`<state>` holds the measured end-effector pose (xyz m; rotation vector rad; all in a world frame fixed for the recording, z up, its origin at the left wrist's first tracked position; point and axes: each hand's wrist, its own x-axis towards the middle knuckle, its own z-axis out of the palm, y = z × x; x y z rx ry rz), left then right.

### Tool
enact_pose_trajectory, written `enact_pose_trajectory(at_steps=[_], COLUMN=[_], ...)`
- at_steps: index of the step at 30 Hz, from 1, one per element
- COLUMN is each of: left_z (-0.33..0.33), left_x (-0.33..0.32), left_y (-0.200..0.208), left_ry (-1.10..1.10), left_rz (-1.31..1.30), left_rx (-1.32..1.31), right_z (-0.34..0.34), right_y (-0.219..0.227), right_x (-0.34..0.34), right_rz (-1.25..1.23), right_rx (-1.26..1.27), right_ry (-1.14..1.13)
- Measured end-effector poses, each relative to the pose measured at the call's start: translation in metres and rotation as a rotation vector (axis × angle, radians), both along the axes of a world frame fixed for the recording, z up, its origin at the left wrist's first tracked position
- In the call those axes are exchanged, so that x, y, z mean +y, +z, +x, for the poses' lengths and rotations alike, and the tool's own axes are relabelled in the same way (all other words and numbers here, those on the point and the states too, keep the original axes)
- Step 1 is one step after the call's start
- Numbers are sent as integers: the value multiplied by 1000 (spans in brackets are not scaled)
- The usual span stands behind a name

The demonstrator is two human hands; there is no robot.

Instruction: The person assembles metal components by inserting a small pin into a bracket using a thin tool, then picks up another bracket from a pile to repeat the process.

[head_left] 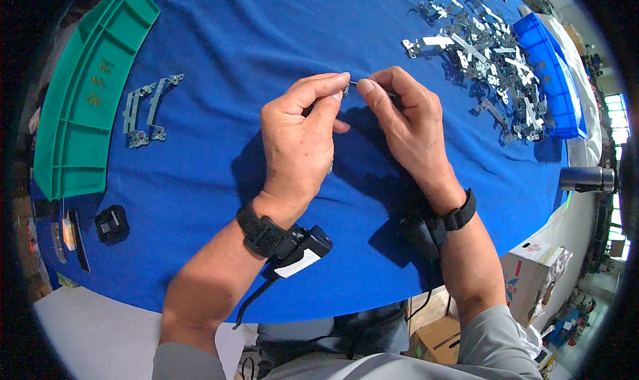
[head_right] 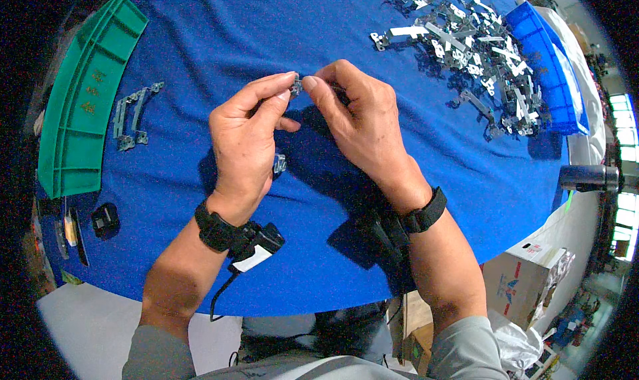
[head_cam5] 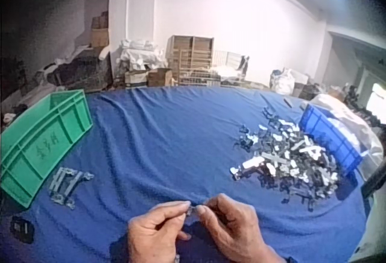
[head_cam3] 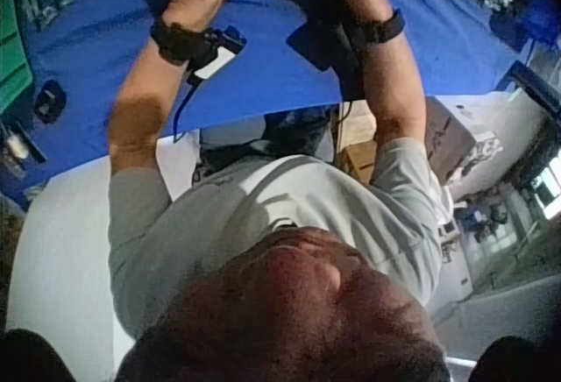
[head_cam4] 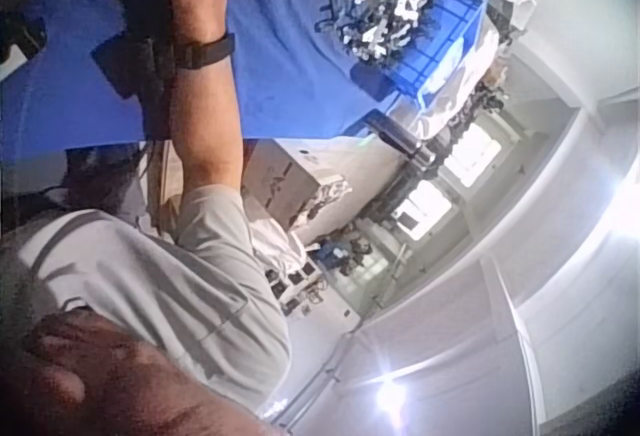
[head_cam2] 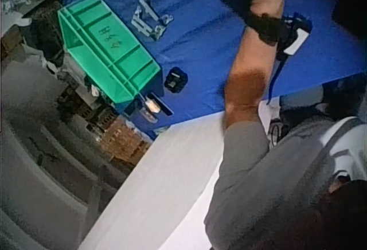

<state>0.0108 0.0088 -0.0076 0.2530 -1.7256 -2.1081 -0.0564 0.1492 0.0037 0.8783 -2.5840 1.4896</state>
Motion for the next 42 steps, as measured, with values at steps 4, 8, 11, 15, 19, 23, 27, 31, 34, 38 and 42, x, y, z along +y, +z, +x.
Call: enact_pose_trajectory(at_steps=[4,8,11,15,19,23,27,31,34,38,42], left_z=[-1,-1,-1,-1,-1,-1,-1,-1,-1,-1,-1], left_x=[0,0,0,0,1,1,0,2,1,1,1], left_y=[0,0,-1,0,0,1,2,1,1,2,2], left_ry=[-8,1,1,-4,0,-7,5,1,-11,-12,-16], left_rz=[0,-3,17,12,16,31,7,33,-2,7,9], left_rx=[16,10,2,9,13,12,6,11,17,7,13], right_z=[-3,1,2,-2,1,-1,1,-1,0,0,-2], right_y=[-10,3,-1,-8,1,-11,0,-7,-2,2,-12], right_x=[-3,-1,-3,-3,-1,-8,-2,-3,-2,1,-5], right_rz=[-195,-21,-153,-192,-42,-237,-59,-117,-117,47,-253], right_rx=[65,1,-25,125,-32,105,24,28,45,-34,108], right_ry=[25,-2,-3,19,-12,-2,-1,-8,4,-13,13])
